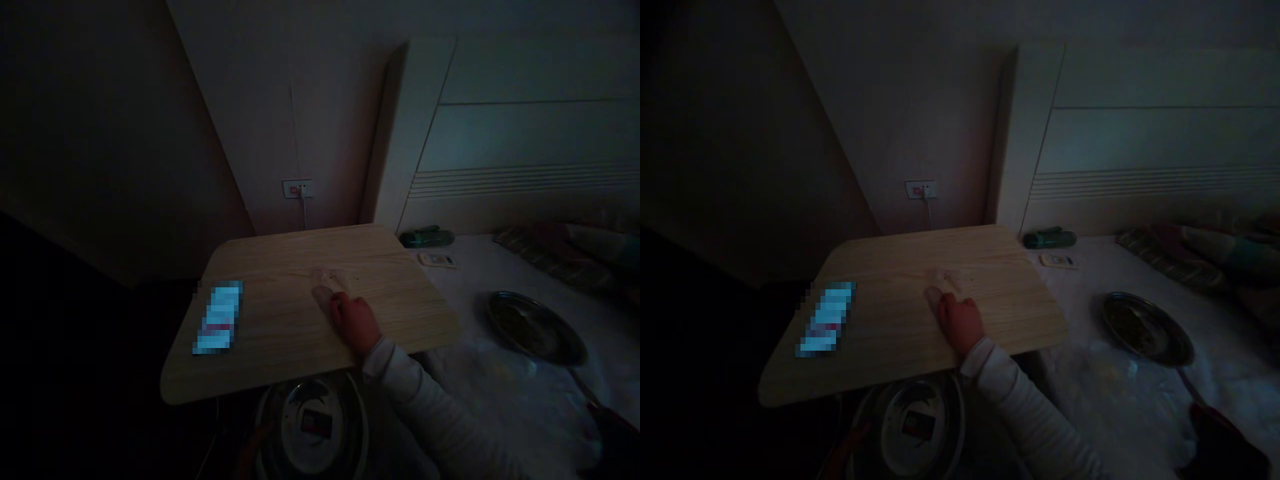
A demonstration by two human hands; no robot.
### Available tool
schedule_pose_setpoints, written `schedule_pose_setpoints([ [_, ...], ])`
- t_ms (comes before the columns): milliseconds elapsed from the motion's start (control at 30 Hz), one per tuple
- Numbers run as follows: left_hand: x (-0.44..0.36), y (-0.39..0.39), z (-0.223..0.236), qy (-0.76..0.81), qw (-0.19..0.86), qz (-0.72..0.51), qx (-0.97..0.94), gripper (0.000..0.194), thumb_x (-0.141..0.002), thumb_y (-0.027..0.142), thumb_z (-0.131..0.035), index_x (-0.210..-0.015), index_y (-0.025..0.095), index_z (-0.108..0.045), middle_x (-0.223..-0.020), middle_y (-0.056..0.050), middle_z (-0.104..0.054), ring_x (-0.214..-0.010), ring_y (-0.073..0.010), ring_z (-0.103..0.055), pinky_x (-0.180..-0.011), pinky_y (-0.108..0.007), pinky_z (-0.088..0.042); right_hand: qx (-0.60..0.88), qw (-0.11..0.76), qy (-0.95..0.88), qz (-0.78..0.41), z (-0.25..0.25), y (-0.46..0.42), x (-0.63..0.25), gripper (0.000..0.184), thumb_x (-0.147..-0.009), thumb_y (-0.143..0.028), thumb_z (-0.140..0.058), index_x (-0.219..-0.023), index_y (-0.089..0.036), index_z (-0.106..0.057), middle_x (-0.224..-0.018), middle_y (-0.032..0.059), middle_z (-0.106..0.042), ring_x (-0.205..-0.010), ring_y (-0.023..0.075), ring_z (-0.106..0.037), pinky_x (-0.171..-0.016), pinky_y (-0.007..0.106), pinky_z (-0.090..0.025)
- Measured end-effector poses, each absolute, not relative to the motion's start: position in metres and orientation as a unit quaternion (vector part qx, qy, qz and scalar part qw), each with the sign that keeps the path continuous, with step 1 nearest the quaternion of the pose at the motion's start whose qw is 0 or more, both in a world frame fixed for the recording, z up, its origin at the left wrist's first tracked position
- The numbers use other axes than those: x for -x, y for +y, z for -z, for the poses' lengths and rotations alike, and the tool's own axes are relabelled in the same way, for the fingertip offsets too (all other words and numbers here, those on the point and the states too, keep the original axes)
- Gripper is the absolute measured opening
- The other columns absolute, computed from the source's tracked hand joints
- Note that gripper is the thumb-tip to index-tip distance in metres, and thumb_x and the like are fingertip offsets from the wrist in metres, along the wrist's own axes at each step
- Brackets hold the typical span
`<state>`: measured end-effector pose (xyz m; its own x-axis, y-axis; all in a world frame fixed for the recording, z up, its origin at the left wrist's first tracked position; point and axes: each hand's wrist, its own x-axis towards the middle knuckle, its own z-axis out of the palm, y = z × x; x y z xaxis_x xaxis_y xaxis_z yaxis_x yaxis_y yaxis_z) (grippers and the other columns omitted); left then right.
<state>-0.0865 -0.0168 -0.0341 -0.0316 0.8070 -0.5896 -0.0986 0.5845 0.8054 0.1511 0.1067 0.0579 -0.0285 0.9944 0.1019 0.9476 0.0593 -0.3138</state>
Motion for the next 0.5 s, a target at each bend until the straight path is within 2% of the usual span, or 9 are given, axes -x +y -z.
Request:
schedule_pose_setpoints([
  [167,0.058,-0.012,0.017,0.601,0.646,-0.370,-0.290,0.024,-0.081,0.031,-0.049,-0.103,0.027,-0.056,-0.115,-0.004,-0.055,-0.098,-0.0206,-0.054,-0.078,-0.038,-0.046,0.682,0.194,-0.693,-0.132,-0.065,0.118,-0.174,0.027,-0.087,-0.032,-0.034,-0.100,-0.018,-0.053,-0.074,0.0073,-0.066,-0.066,0.0172,-0.060,-0.055,0.024,-0.036],
  [300,0.047,-0.011,0.004,0.581,0.657,-0.385,-0.287,0.024,-0.080,0.029,-0.050,-0.103,0.027,-0.055,-0.114,-0.004,-0.055,-0.096,-0.0198,-0.055,-0.077,-0.037,-0.047,0.691,0.245,-0.653,-0.188,-0.076,0.145,-0.195,0.024,-0.086,-0.031,-0.036,-0.097,-0.016,-0.051,-0.061,0.0028,-0.064,-0.060,0.0136,-0.059,-0.056,0.022,-0.037],
  [500,0.050,-0.017,-0.001,0.566,0.670,-0.399,-0.266,0.024,-0.080,0.031,-0.051,-0.102,0.027,-0.056,-0.112,-0.003,-0.057,-0.095,-0.0210,-0.055,-0.075,-0.037,-0.048,0.712,0.197,-0.638,-0.217,-0.079,0.188,-0.220,0.016,-0.082,-0.024,-0.044,-0.091,-0.013,-0.051,-0.064,0.0035,-0.065,-0.062,0.0113,-0.059,-0.058,0.020,-0.039],
])
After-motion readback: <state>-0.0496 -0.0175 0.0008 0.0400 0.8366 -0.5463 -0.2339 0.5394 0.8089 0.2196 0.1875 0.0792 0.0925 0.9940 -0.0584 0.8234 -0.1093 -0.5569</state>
